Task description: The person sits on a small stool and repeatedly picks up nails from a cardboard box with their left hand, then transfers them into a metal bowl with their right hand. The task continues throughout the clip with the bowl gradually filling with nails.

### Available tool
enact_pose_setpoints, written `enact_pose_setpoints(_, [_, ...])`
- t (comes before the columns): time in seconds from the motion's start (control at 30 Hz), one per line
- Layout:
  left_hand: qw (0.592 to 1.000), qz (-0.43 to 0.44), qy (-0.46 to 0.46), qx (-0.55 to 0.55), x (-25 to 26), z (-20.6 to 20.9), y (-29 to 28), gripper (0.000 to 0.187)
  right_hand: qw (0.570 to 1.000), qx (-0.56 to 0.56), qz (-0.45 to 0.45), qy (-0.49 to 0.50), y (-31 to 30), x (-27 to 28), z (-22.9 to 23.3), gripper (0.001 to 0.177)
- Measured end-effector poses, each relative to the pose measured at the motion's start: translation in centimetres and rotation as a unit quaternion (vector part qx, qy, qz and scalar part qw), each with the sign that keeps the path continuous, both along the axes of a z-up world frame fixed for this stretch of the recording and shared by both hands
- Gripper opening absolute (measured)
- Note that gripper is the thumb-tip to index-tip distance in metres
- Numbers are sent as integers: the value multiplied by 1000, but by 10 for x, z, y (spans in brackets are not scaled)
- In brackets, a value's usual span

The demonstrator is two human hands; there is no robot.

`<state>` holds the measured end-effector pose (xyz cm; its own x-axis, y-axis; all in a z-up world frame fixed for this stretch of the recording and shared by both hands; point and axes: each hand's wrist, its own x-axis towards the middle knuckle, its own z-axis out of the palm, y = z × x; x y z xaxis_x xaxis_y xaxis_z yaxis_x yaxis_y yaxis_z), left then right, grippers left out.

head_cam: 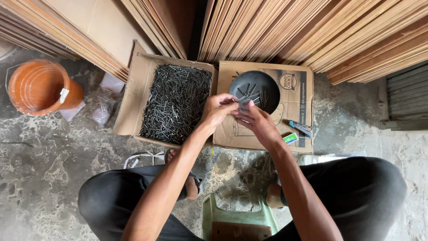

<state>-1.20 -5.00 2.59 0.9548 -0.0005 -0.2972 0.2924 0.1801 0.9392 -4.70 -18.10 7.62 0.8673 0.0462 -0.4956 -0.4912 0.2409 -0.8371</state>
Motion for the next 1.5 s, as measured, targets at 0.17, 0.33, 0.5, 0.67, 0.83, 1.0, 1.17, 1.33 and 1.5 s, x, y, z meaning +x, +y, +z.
enact_pose_setpoints(0.17, [998, -24, 37, -45, 5, -19, -24, 29, 990, 121, -76, -5, -3, 6, -17, 48])
enact_pose_setpoints(0.33, [996, -82, -3, 47, 16, 0, -37, 43, 989, 102, -95, -44, -21, 15, -36, 55])
enact_pose_setpoints(0.5, [959, -162, -61, 225, 1, 41, -15, 47, 991, 65, -102, -61, -33, 17, -54, 62])
enact_pose_setpoints(0.67, [937, -119, -89, 317, 8, 15, 49, 36, 996, -33, -52, -64, -18, 9, -27, 50])
enact_pose_setpoints(0.83, [902, -110, 39, 416, -14, -129, 141, 33, 993, -46, 86, -60, 5, 2, -33, 35])
enact_pose_setpoints(1.0, [813, -197, 145, 529, -59, -186, 153, 33, 967, -109, 221, -65, 20, 1, -66, 26])
enact_pose_setpoints(1.17, [763, -221, 33, 606, -70, -225, 131, 45, 949, -164, 266, -52, 25, 0, -60, 28])
enact_pose_setpoints(1.33, [826, -186, 38, 530, -75, -252, 132, 36, 950, -159, 267, -40, 22, 4, -62, 28])
enact_pose_setpoints(1.5, [831, -156, 92, 525, -68, -257, 134, 23, 950, -157, 266, -40, 20, 3, -57, 29])
